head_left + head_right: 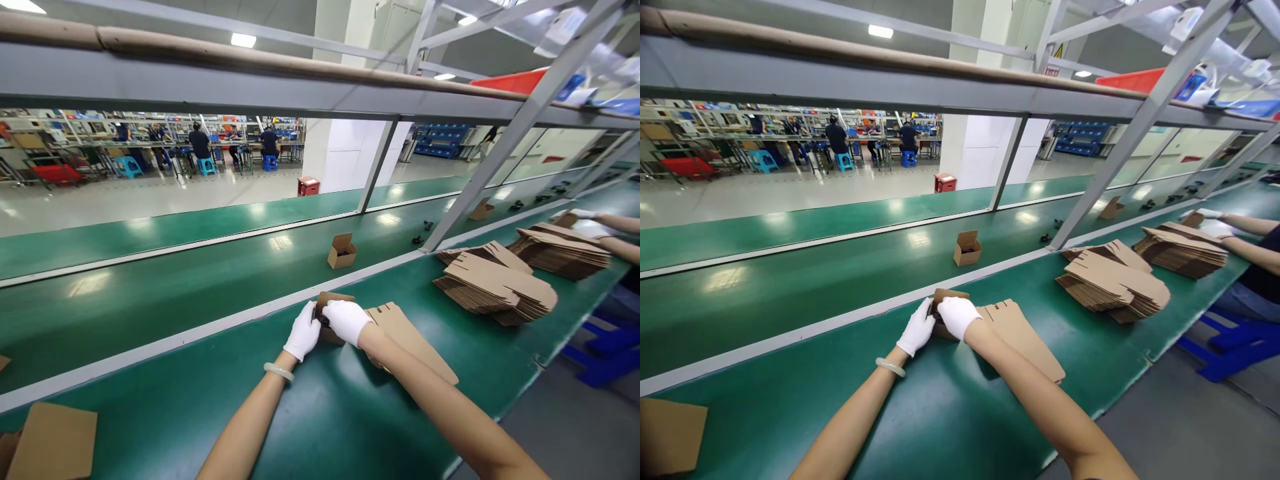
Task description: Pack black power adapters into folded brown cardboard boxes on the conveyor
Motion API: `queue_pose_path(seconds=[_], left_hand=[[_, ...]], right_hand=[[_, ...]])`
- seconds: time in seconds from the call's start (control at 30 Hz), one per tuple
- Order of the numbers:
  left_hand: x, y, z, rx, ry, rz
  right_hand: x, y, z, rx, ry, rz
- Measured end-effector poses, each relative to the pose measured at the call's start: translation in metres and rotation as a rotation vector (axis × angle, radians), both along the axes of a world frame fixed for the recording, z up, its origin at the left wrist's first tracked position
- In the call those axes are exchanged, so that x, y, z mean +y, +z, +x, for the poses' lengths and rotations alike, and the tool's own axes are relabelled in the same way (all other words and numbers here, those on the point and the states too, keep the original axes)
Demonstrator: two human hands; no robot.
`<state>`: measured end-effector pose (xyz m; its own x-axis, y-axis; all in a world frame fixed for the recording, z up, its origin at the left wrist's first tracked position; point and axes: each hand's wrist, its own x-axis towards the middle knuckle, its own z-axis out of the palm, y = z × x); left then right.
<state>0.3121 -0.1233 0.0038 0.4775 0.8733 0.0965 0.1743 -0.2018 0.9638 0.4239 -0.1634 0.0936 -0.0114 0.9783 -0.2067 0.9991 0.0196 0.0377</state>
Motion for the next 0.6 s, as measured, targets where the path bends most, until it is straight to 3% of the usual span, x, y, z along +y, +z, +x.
queue_pose_path(seconds=[0.27, 0.47, 0.6], left_hand=[[0.005, -0.012, -0.007, -0.070, -0.070, -0.067], [0.006, -0.017, -0.003, -0.033, -0.011, -0.041], [0.008, -0.019, 0.001, 0.004, 0.043, -0.006]], right_hand=[[0.028, -0.006, 0.004, 0.058, 0.071, -0.202], [0.006, 0.011, 0.003, 0.044, 0.076, -0.151], [-0.004, 0.013, -0.005, 0.006, 0.022, -0.109]])
